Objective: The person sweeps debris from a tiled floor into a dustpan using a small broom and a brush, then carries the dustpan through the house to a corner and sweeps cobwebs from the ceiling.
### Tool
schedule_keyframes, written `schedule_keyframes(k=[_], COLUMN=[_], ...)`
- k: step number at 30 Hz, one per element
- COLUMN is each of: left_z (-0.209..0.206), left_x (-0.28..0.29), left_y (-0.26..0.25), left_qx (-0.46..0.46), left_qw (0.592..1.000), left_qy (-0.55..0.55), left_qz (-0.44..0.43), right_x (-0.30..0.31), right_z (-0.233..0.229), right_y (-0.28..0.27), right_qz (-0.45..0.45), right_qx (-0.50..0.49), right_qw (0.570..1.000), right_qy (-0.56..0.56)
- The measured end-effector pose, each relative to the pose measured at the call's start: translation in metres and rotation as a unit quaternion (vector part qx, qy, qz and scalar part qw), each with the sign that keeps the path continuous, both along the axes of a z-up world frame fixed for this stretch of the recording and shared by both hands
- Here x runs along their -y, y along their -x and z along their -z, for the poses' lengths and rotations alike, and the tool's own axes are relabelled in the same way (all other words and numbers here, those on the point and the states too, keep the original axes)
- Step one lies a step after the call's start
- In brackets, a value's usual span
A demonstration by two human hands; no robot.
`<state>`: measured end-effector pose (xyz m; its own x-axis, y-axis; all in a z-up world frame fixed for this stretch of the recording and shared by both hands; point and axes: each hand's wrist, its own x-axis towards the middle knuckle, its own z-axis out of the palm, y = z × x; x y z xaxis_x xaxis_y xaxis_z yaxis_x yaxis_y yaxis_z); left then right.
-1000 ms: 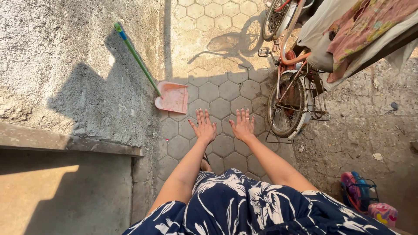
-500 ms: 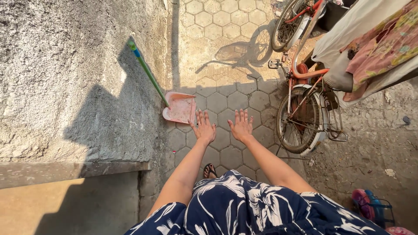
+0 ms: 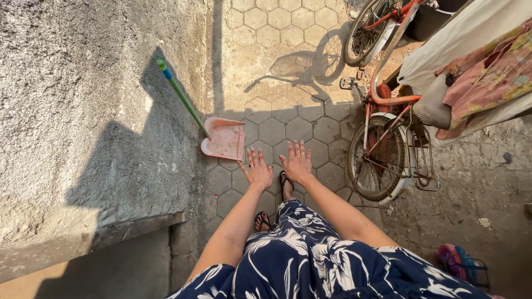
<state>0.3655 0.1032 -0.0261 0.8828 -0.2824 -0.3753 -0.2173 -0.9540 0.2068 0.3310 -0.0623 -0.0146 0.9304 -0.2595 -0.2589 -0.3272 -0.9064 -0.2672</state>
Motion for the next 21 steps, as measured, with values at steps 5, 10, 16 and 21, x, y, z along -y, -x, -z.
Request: schedule_keyframes(k=[5, 10, 16, 21], left_z=[0.013, 0.014, 0.0, -0.011], left_x=[0.006, 0.03, 0.081, 0.087], left_y=[-0.037, -0.093, -0.139, -0.17], left_qx=[0.011, 0.023, 0.036, 0.066], left_qw=[0.999, 0.999, 0.996, 0.992], left_qy=[0.01, -0.006, 0.011, 0.027], left_qz=[-0.034, -0.047, -0.076, -0.108], right_x=[0.02, 0.052, 0.091, 0.106], right_z=[0.007, 0.012, 0.006, -0.005], right_y=[-0.036, -0.094, -0.15, -0.194], right_qz=[-0.007, -0.009, -0.03, -0.054], right_qx=[-0.03, 0.004, 0.022, 0.027], right_qw=[1.0, 1.0, 0.999, 0.998], right_qy=[0.004, 0.01, 0.011, -0.001])
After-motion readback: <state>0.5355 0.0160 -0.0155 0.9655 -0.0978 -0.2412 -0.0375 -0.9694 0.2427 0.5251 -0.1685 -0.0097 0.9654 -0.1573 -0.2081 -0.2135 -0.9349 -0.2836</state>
